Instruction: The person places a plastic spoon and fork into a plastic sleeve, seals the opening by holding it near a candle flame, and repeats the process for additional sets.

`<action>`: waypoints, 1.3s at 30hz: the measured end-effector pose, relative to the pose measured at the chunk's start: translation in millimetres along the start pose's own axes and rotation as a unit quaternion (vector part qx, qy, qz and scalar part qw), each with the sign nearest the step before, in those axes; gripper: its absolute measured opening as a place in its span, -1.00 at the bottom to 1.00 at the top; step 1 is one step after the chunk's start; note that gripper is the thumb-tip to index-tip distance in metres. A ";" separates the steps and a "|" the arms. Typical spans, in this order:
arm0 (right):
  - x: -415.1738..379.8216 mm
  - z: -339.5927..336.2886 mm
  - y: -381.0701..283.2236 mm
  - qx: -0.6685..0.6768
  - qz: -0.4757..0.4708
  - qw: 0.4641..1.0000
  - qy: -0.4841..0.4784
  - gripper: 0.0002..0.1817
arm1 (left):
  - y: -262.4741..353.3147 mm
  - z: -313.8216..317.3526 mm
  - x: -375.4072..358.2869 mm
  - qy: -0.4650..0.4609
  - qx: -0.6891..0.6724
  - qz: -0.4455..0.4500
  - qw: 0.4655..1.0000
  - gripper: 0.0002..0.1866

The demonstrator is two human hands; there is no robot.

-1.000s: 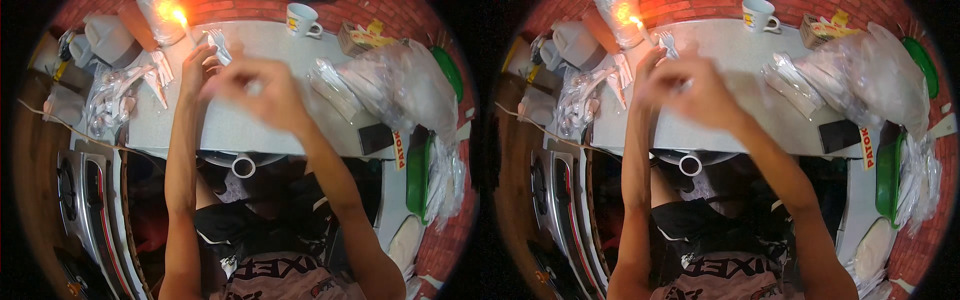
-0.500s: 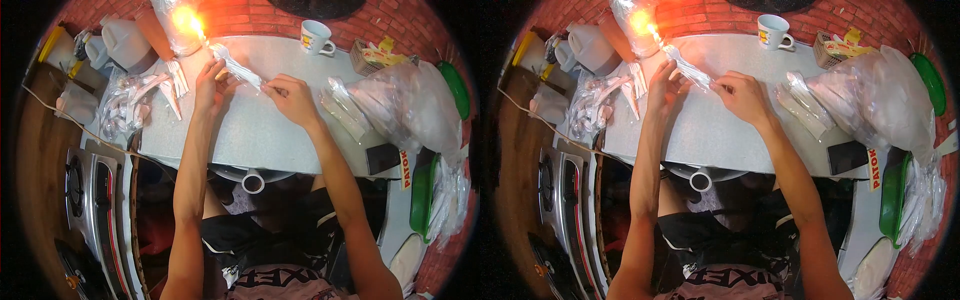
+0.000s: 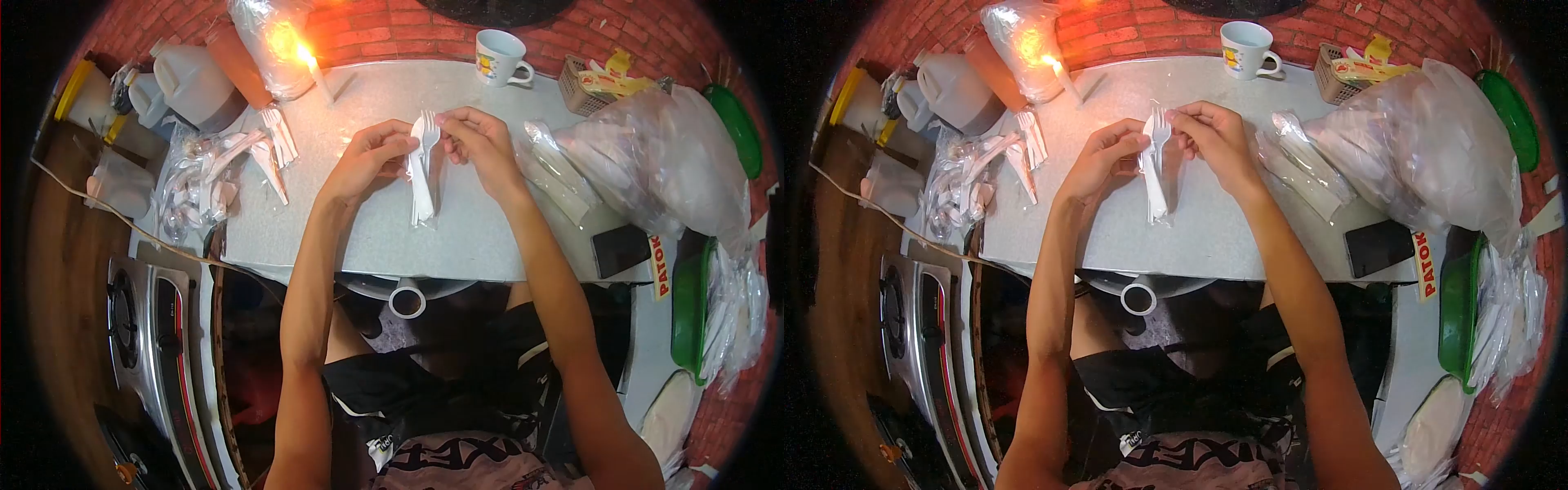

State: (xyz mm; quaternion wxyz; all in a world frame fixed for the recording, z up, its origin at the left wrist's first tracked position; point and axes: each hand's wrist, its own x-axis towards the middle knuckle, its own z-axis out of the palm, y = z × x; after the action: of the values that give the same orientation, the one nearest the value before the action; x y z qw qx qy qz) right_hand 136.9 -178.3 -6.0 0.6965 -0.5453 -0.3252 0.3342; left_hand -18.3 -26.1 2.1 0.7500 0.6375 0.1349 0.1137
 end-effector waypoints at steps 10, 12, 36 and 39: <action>-3.6 10.7 -0.5 0.043 0.032 0.999 0.011 -0.77 | -3.5 -4.3 3.4 0.015 0.039 0.019 0.999 -0.77; -1.1 10.4 1.2 0.030 0.058 0.997 0.027 -0.75 | -6.1 -6.4 4.3 -0.006 0.026 0.009 1.000 -0.78; 3.7 -7.5 5.3 -0.078 -0.036 0.995 0.052 -0.69 | -13.5 -6.0 7.1 0.006 0.087 0.012 0.996 -0.74; 3.9 -7.5 5.6 -0.149 -0.044 0.984 0.087 -0.73 | -17.0 -6.5 8.8 0.000 0.130 0.008 0.992 -0.73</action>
State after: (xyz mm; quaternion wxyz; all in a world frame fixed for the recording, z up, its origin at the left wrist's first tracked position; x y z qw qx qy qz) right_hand 144.6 -178.1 -12.5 0.6473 -0.6548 -0.3335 0.2025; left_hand -12.3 -19.8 -16.2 0.6599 0.7305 0.1434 0.1016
